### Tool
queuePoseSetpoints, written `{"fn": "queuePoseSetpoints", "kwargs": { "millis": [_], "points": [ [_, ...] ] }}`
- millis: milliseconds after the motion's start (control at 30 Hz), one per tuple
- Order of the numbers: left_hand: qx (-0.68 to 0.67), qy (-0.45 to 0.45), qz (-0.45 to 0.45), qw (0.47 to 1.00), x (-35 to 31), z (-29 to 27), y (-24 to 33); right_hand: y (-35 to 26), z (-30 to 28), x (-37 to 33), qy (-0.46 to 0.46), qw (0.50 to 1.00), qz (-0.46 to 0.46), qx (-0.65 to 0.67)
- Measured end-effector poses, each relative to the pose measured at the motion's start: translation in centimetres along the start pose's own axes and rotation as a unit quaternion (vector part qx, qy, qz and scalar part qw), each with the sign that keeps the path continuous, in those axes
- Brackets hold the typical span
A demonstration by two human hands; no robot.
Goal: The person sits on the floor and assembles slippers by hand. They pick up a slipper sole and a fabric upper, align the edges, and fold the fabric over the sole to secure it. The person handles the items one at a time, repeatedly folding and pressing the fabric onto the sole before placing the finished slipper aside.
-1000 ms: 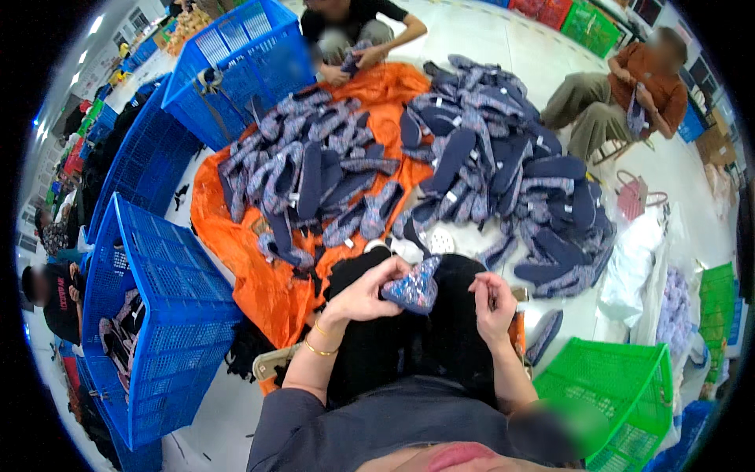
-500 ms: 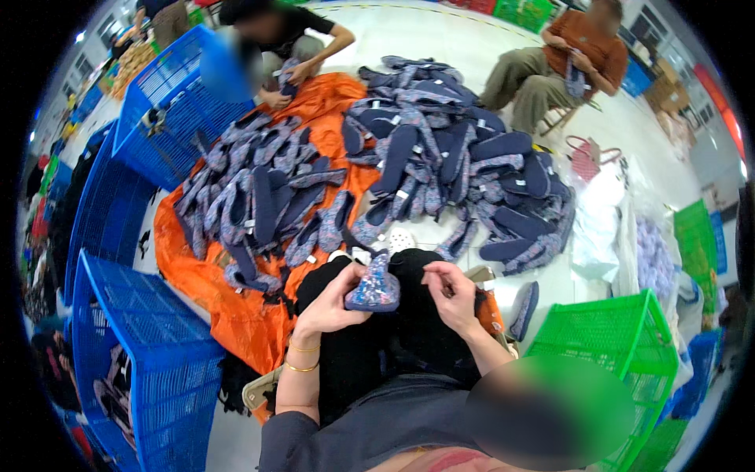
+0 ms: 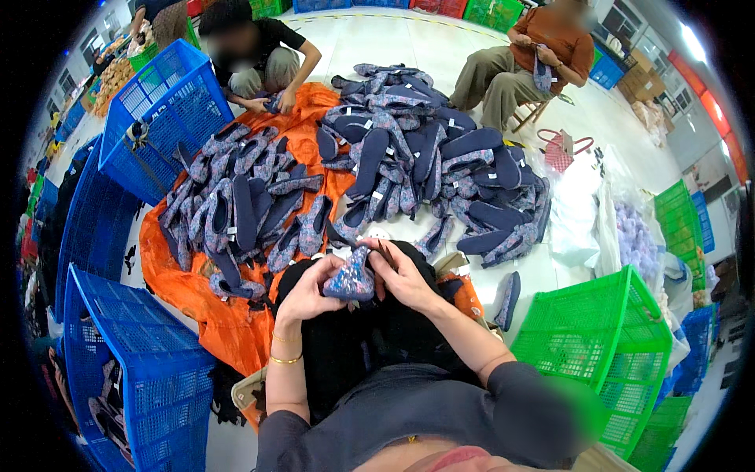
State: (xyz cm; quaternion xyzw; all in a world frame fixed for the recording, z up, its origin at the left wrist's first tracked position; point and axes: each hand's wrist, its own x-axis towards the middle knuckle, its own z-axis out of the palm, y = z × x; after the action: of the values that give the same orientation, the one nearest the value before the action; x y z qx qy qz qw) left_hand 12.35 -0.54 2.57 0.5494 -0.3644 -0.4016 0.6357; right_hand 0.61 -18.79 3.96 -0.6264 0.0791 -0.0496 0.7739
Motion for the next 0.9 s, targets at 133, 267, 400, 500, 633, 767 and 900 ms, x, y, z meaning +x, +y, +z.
{"fn": "queuePoseSetpoints", "kwargs": {
  "millis": [133, 267, 400, 500, 633, 767, 900],
  "points": [
    [0.016, -0.012, 0.006, 1.000, -0.4, 0.2, 0.1, 0.1, -0.5, 0.3, -0.004, 1.000, 0.007, 0.010],
    [-0.129, -0.042, 0.041, 0.990, -1.0, 0.9, 1.3, 0.0, -1.0, 0.0, -0.019, 0.997, 0.049, 0.062],
    [-0.056, 0.024, -0.049, 0.997, -0.4, -0.3, 3.6, 0.0, -1.2, -0.5, -0.015, 0.991, 0.128, 0.036],
    [0.059, -0.033, -0.052, 0.996, -0.3, -0.3, 4.6, 1.0, -1.6, -1.1, 0.025, 0.990, 0.097, 0.101],
    [0.110, -0.093, -0.059, 0.988, -0.6, -1.1, 4.3, 1.0, -1.0, -1.7, 0.022, 0.990, 0.091, 0.110],
    [0.129, -0.125, -0.063, 0.982, -0.1, -0.7, 4.2, 0.5, -1.0, -1.9, -0.010, 0.992, 0.084, 0.090],
    [0.119, -0.111, -0.049, 0.985, 1.2, 0.2, 5.8, 0.3, -1.1, -1.8, -0.011, 0.995, 0.072, 0.071]
  ]
}}
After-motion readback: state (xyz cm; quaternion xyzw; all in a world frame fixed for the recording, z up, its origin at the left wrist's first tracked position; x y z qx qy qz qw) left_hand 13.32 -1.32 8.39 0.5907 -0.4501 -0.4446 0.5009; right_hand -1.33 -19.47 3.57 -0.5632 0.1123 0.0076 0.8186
